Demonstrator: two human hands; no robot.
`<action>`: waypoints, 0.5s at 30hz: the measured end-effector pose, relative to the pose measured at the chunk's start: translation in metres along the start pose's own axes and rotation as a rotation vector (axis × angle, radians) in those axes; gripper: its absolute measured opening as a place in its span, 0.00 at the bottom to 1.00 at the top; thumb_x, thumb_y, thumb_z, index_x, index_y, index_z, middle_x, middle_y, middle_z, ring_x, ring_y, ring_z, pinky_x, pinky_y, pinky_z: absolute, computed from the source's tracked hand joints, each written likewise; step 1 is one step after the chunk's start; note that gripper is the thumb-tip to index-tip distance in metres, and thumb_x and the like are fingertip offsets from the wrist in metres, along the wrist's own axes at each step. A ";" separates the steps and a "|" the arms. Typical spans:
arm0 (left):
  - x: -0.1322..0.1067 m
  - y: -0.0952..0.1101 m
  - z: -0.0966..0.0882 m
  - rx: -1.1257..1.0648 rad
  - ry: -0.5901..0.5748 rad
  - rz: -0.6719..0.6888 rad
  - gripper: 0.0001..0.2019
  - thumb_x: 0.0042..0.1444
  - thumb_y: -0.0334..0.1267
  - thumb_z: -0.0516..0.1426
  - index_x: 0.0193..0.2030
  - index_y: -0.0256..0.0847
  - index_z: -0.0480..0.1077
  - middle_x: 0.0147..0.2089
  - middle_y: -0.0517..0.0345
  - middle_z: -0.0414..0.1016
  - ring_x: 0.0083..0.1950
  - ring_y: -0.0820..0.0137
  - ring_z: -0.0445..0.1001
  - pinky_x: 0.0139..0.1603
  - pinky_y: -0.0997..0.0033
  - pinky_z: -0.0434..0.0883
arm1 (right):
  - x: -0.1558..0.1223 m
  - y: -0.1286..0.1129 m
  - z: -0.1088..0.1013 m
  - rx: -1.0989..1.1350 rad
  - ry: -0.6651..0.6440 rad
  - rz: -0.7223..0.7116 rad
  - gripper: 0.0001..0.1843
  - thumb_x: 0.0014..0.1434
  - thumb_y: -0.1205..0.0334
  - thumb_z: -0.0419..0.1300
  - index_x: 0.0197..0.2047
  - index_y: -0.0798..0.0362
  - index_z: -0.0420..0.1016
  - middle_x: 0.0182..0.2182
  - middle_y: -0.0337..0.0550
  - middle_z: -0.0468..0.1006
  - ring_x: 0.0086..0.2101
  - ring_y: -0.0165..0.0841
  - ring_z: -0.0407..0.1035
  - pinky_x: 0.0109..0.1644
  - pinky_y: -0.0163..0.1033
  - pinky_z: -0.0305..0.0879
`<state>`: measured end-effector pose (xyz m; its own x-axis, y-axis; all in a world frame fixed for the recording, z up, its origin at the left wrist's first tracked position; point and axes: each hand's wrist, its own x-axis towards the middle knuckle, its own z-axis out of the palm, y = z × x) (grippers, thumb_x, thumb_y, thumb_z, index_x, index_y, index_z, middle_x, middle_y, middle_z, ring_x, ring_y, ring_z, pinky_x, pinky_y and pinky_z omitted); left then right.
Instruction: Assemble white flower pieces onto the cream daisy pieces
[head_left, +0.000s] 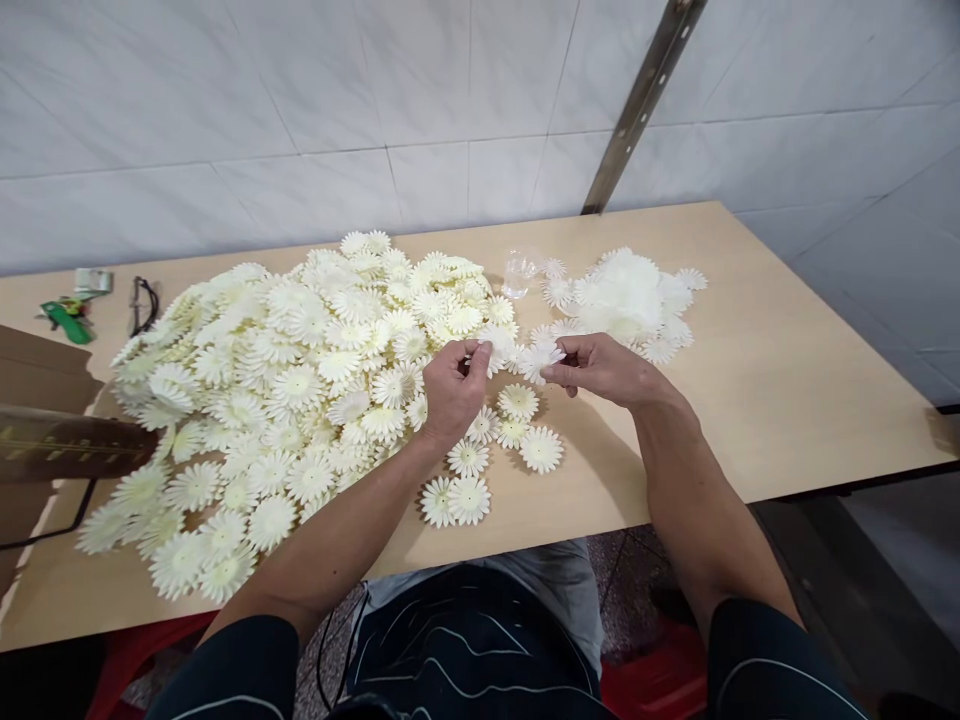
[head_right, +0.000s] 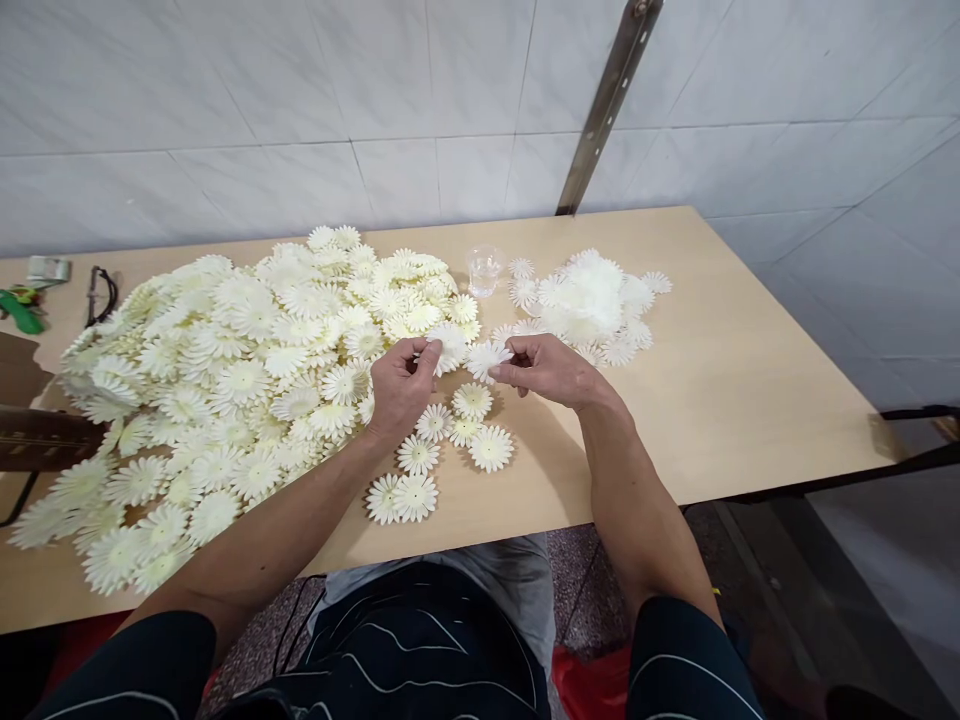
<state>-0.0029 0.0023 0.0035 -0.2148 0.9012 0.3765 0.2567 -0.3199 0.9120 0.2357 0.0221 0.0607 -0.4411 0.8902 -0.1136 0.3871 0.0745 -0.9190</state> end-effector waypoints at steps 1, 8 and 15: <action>0.000 -0.001 0.000 -0.006 0.001 0.003 0.15 0.70 0.49 0.64 0.36 0.42 0.79 0.30 0.59 0.77 0.32 0.70 0.74 0.35 0.70 0.70 | -0.001 0.001 -0.004 -0.013 0.024 0.011 0.34 0.56 0.31 0.77 0.24 0.49 0.67 0.20 0.36 0.69 0.25 0.30 0.64 0.30 0.38 0.59; -0.001 -0.002 0.000 0.061 0.001 0.276 0.13 0.73 0.45 0.63 0.39 0.41 0.82 0.33 0.57 0.81 0.34 0.70 0.76 0.36 0.69 0.71 | -0.008 0.005 -0.022 -0.145 0.603 0.195 0.23 0.59 0.40 0.75 0.32 0.52 0.80 0.24 0.42 0.79 0.22 0.32 0.69 0.24 0.38 0.60; -0.005 -0.001 0.001 0.121 -0.064 0.515 0.12 0.76 0.42 0.62 0.44 0.39 0.83 0.35 0.56 0.81 0.31 0.74 0.73 0.32 0.72 0.70 | -0.008 0.032 -0.052 -0.537 0.981 0.304 0.12 0.63 0.51 0.71 0.41 0.50 0.81 0.33 0.50 0.86 0.39 0.50 0.82 0.48 0.57 0.79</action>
<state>-0.0012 -0.0015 0.0004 0.0245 0.6533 0.7567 0.4212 -0.6932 0.5849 0.2941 0.0404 0.0519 0.4554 0.8528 0.2556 0.7673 -0.2303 -0.5985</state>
